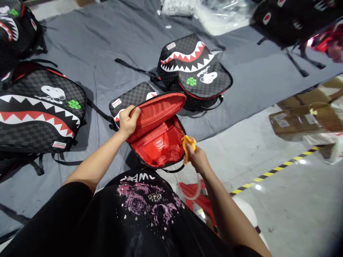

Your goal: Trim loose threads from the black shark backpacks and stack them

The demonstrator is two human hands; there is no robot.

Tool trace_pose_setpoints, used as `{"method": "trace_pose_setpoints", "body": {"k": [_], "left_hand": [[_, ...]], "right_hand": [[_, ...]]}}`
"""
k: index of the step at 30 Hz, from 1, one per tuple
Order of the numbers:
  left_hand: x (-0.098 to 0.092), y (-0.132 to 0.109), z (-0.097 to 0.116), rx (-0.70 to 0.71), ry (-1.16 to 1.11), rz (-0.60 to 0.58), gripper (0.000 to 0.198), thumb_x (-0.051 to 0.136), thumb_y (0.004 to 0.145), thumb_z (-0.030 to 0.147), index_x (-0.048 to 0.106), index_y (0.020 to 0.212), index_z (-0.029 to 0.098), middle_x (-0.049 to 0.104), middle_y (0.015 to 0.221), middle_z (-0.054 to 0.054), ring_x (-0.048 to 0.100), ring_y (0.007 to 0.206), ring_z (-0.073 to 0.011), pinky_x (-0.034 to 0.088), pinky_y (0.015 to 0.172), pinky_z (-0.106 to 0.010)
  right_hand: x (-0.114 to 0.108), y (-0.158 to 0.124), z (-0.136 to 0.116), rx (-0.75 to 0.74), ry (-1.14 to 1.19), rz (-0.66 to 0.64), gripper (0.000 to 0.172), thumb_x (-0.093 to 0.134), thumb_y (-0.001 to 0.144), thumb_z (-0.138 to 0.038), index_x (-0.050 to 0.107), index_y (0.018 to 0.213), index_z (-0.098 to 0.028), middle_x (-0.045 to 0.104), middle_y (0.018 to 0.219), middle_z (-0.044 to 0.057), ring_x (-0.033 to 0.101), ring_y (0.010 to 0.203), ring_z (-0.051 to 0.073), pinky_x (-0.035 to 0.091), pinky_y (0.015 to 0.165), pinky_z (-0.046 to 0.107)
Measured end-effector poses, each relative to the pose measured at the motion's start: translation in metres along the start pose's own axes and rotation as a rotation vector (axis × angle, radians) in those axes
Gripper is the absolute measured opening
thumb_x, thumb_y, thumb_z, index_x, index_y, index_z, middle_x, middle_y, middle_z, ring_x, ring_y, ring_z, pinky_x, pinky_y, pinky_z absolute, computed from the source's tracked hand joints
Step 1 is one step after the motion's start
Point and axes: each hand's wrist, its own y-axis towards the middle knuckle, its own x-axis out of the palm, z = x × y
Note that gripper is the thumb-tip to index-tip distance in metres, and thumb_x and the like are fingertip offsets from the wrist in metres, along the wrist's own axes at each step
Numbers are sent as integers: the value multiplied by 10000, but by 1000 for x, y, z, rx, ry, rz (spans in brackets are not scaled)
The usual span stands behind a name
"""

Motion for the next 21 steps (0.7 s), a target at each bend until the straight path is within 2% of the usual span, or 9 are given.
{"method": "trace_pose_setpoints", "body": {"k": [3, 6, 9, 12, 15, 18, 21], "left_hand": [[2, 0, 1, 11, 4, -35, 576, 457, 866, 687, 372, 581, 194, 292, 545, 35, 283, 519, -97, 256, 533, -272], [1, 2, -2, 26, 12, -25, 584, 458, 869, 687, 361, 573, 192, 283, 545, 35, 282, 516, -95, 253, 530, -275], [-3, 7, -9, 68, 38, -1, 576, 466, 883, 661, 350, 573, 190, 273, 549, 37, 279, 519, -92, 248, 525, -274], [-5, 12, -13, 102, 42, 13, 561, 465, 896, 642, 363, 583, 187, 293, 556, 35, 290, 528, -91, 249, 523, -269], [-3, 14, -12, 93, 24, 7, 578, 457, 889, 663, 357, 576, 188, 289, 549, 36, 296, 521, -89, 256, 516, -264], [1, 13, -10, 96, 8, -32, 582, 461, 884, 667, 352, 571, 188, 272, 541, 40, 304, 509, -84, 275, 516, -256], [3, 10, -10, 114, 16, -51, 560, 443, 899, 651, 381, 588, 189, 302, 542, 38, 333, 509, -85, 298, 523, -249]], "right_hand": [[37, 25, -22, -78, 264, 17, 379, 410, 956, -488, 570, 819, -173, 562, 525, 16, 583, 506, 181, 423, 493, 246], [71, 54, -49, -143, 411, -100, 379, 398, 977, -486, 520, 771, -192, 479, 461, -24, 501, 399, 143, 370, 409, 229], [83, 71, -62, -172, 444, -166, 386, 403, 989, -494, 495, 759, -198, 455, 439, -44, 467, 364, 124, 361, 389, 217], [74, 78, -63, -201, 411, -224, 383, 402, 1002, -464, 518, 767, -185, 458, 432, -44, 457, 353, 123, 378, 392, 223], [54, 85, -68, -205, 300, -314, 314, 473, 988, -386, 555, 787, -159, 456, 407, -46, 449, 327, 126, 367, 377, 220], [30, 96, -86, -193, 148, -338, 279, 541, 964, -343, 581, 793, -126, 450, 387, -51, 427, 297, 104, 323, 364, 188], [9, 107, -114, -298, -132, -310, 296, 562, 953, -363, 616, 847, -92, 484, 423, -38, 451, 321, 92, 351, 405, 180]]}}
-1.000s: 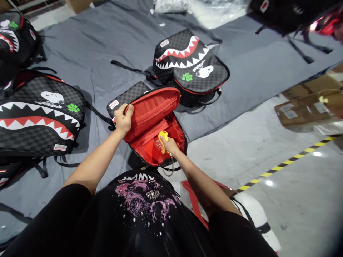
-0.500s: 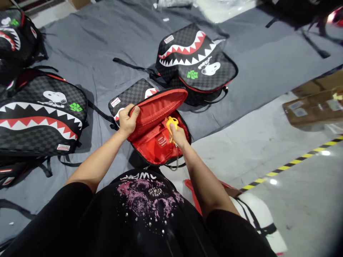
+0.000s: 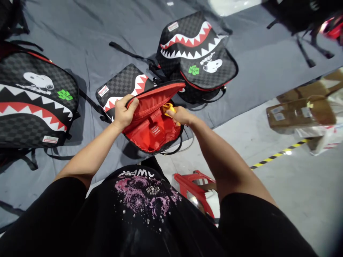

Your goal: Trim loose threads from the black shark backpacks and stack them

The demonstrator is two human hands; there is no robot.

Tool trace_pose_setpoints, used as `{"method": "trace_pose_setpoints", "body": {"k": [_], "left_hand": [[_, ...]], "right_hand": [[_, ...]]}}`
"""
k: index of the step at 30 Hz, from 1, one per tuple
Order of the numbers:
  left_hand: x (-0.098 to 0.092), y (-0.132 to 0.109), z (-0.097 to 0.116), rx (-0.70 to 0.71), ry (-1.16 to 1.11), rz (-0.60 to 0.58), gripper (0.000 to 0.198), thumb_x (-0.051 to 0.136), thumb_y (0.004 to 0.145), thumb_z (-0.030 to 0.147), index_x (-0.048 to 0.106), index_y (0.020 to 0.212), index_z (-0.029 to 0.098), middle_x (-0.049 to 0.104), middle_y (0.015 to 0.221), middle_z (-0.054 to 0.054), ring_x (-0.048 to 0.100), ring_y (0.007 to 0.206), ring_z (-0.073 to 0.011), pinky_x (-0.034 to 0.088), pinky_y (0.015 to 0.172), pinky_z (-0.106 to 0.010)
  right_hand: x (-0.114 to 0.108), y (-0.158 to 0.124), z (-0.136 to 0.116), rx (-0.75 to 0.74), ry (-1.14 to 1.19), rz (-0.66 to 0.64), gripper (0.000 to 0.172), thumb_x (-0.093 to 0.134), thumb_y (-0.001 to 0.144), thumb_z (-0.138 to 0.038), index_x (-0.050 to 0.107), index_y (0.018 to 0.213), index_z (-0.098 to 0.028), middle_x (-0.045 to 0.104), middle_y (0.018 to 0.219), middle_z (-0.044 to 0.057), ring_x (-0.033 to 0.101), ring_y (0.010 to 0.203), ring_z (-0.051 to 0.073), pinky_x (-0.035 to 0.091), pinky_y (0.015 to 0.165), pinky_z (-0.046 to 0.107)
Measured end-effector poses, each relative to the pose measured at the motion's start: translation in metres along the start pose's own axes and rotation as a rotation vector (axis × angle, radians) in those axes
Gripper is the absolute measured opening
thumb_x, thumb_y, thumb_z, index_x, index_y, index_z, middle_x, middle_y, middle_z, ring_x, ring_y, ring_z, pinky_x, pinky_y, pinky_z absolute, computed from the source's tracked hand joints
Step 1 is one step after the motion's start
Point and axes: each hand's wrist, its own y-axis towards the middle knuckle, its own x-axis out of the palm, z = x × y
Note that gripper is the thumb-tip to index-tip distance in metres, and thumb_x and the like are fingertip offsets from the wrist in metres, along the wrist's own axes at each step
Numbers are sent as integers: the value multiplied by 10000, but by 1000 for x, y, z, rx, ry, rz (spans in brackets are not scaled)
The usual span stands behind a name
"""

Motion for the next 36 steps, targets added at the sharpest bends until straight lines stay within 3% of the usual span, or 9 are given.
{"method": "trace_pose_setpoints", "body": {"k": [4, 9, 14, 17, 20, 23, 27, 32, 36], "left_hand": [[-3, -4, 1, -26, 68, 41, 544, 422, 912, 640, 409, 604, 191, 354, 541, 34, 374, 518, -93, 316, 529, -249], [-2, -2, -9, -109, 234, 163, 503, 418, 921, 628, 484, 675, 193, 447, 579, 26, 460, 565, -105, 367, 577, -249], [-1, 8, -44, -370, 578, 467, 402, 445, 925, 603, 533, 876, 214, 569, 766, -4, 581, 845, -166, 436, 788, -298], [4, 11, -38, -440, 764, 504, 365, 452, 923, 588, 544, 994, 242, 599, 1022, -54, 544, 1062, -221, 418, 940, -395], [12, 8, -10, -435, 814, 408, 334, 355, 960, 537, 559, 1098, 310, 557, 1221, -59, 463, 1231, -248, 365, 1061, -454], [17, -8, 12, -505, 741, 179, 425, 300, 976, 502, 527, 1262, 284, 515, 1370, -47, 426, 1323, -222, 329, 1129, -424], [20, -40, 5, -590, 665, -115, 817, 446, 875, 659, 235, 1517, 200, 216, 1601, -114, 176, 1484, -284, 195, 1197, -445], [27, -62, -21, -543, 632, -116, 1067, 558, 775, 720, 44, 1558, 210, 18, 1633, -137, 20, 1502, -334, 118, 1209, -492], [17, -75, -4, -405, 634, -146, 1060, 533, 784, 732, 39, 1561, 205, -27, 1633, -137, -19, 1496, -363, 99, 1201, -534]], "right_hand": [[-20, 16, -27, -56, -375, -125, 283, 570, 941, -356, 650, 877, -92, 536, 480, -5, 499, 398, 111, 413, 464, 205], [-18, 42, -29, -110, -462, -356, 259, 535, 967, -374, 651, 1009, -146, 493, 470, -42, 494, 396, 118, 409, 441, 209], [-17, 73, -22, -215, -497, -571, 307, 473, 994, -392, 633, 1017, -131, 463, 457, -44, 470, 369, 123, 399, 421, 222], [-18, 80, -27, -292, -651, -585, 332, 507, 973, -421, 642, 1021, -122, 565, 541, 10, 528, 427, 130, 413, 453, 219], [-19, 77, -36, -449, -869, -525, 392, 539, 942, -483, 659, 1056, -128, 693, 766, 97, 633, 608, 165, 445, 549, 220], [-18, 64, -46, -654, -1080, -454, 461, 497, 949, -539, 665, 1106, -139, 712, 1008, 144, 674, 858, 231, 472, 672, 243], [-14, 50, -59, -910, -1278, -390, 485, 428, 984, -522, 663, 1130, -124, 705, 1029, 166, 671, 946, 281, 481, 727, 290], [-9, 51, -70, -919, -1319, -475, 494, 438, 972, -552, 678, 1122, -147, 708, 1058, 150, 672, 934, 261, 457, 688, 272], [-7, 60, -64, -835, -1211, -550, 466, 466, 967, -541, 677, 1099, -147, 726, 979, 124, 675, 834, 216, 417, 620, 245]]}}
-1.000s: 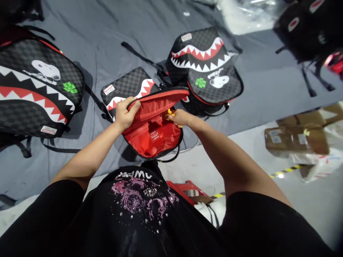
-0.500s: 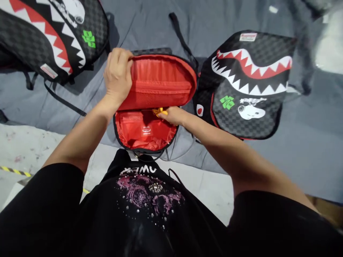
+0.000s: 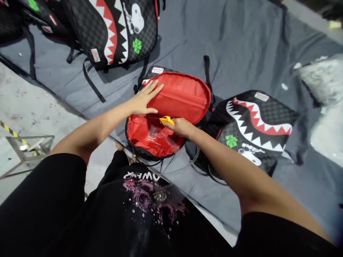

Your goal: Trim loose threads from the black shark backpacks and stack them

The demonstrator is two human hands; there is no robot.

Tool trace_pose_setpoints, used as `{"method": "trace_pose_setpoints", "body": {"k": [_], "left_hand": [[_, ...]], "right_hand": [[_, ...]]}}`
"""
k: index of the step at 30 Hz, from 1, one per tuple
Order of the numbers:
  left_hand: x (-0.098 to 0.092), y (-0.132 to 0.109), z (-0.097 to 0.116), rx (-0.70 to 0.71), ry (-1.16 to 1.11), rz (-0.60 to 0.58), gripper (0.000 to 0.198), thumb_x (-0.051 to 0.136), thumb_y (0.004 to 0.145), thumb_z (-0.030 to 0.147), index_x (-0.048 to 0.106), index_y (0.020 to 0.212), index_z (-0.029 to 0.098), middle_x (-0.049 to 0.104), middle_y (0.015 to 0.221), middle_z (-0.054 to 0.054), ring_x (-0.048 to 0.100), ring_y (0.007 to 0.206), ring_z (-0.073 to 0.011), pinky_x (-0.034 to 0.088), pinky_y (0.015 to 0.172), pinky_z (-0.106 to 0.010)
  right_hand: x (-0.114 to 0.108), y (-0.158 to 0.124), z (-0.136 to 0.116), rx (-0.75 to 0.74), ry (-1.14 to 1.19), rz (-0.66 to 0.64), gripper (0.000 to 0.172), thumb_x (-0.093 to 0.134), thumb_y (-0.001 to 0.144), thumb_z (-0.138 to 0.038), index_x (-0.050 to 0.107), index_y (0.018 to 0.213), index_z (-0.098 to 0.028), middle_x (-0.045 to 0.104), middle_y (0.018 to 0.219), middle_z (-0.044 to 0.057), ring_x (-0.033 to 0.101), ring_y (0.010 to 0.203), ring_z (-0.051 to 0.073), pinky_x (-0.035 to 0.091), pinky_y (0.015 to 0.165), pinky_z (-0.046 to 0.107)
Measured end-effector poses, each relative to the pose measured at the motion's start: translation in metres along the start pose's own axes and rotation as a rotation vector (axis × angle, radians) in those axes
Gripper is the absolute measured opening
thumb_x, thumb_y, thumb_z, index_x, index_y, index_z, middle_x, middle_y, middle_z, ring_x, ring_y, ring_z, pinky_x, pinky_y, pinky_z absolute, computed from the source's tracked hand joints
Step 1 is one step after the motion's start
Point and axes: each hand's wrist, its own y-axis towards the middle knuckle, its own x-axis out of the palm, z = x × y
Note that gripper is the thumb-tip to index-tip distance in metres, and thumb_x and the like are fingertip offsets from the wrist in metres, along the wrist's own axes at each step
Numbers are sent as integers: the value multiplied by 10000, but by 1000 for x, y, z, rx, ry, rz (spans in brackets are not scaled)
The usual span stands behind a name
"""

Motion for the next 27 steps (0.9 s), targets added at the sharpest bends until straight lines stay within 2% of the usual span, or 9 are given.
{"method": "trace_pose_setpoints", "body": {"k": [3, 5, 7, 10, 12, 15, 20, 24, 27], "left_hand": [[-21, -27, 5, 57, 71, -33, 1015, 503, 803, 738, 73, 1561, 218, -31, 1632, -135, -21, 1490, -387, 112, 1182, -569], [-25, -43, 7, 38, 120, -52, 983, 491, 819, 728, 77, 1560, 231, -31, 1631, -140, 9, 1490, -388, 146, 1170, -576], [-16, -52, 7, -30, 153, -50, 990, 508, 823, 708, 48, 1560, 234, -30, 1627, -157, 50, 1492, -378, 193, 1158, -572], [9, -51, 9, -169, 171, -12, 1064, 628, 797, 604, 0, 1557, 204, -8, 1623, -181, 73, 1495, -355, 266, 1143, -538], [21, -49, 12, -227, 186, 25, 1061, 689, 790, 466, 11, 1557, 189, 17, 1625, -173, 72, 1500, -328, 290, 1148, -495], [29, -50, 20, -247, 192, 76, 975, 675, 811, 320, 59, 1557, 194, 43, 1630, -147, 77, 1505, -290, 296, 1161, -443], [33, -58, 20, -222, 112, 124, 1030, 686, 789, 488, 84, 1557, 160, 1, 1622, -184, 34, 1502, -339, 282, 1163, -493], [35, -63, 17, -199, 83, 124, 974, 643, 822, 500, 94, 1557, 174, 18, 1625, -171, 44, 1503, -324, 250, 1172, -503], [37, -66, 23, -232, 90, 132, 919, 604, 860, 455, 61, 1559, 209, 5, 1630, -152, 26, 1503, -327, 196, 1168, -572]], "right_hand": [[9, 3, 4, -1, 79, 23, 460, 472, 967, -534, 678, 1065, -135, 727, 921, 121, 673, 798, 206, 406, 601, 239], [13, 3, 3, -1, 77, 51, 460, 464, 972, -532, 676, 1059, -133, 724, 950, 132, 674, 828, 214, 407, 612, 240], [16, 1, 1, 12, 41, 71, 447, 463, 979, -515, 668, 1085, -132, 716, 1007, 146, 673, 890, 229, 416, 648, 242], [17, -7, -7, 26, -1, 54, 417, 443, 1001, -459, 655, 1122, -121, 700, 1072, 158, 664, 961, 235, 428, 698, 240], [14, -16, -10, 19, 0, -8, 406, 439, 1001, -455, 660, 1117, -135, 717, 1009, 131, 681, 869, 211, 432, 656, 231], [1, -31, -10, 32, -49, -131, 443, 455, 974, -516, 663, 1110, -149, 726, 898, 105, 678, 714, 187, 425, 569, 231], [-36, -49, 0, 161, -417, -239, 443, 503, 956, -494, 696, 985, -96, 711, 886, 171, 687, 847, 257, 442, 606, 273], [-44, -56, 1, 256, -371, -395, 400, 543, 946, -467, 695, 894, -100, 687, 699, 110, 651, 571, 198, 447, 520, 268], [-44, -53, 0, 279, -309, -420, 376, 532, 959, -428, 681, 887, -91, 668, 651, 89, 603, 477, 164, 428, 481, 253]]}}
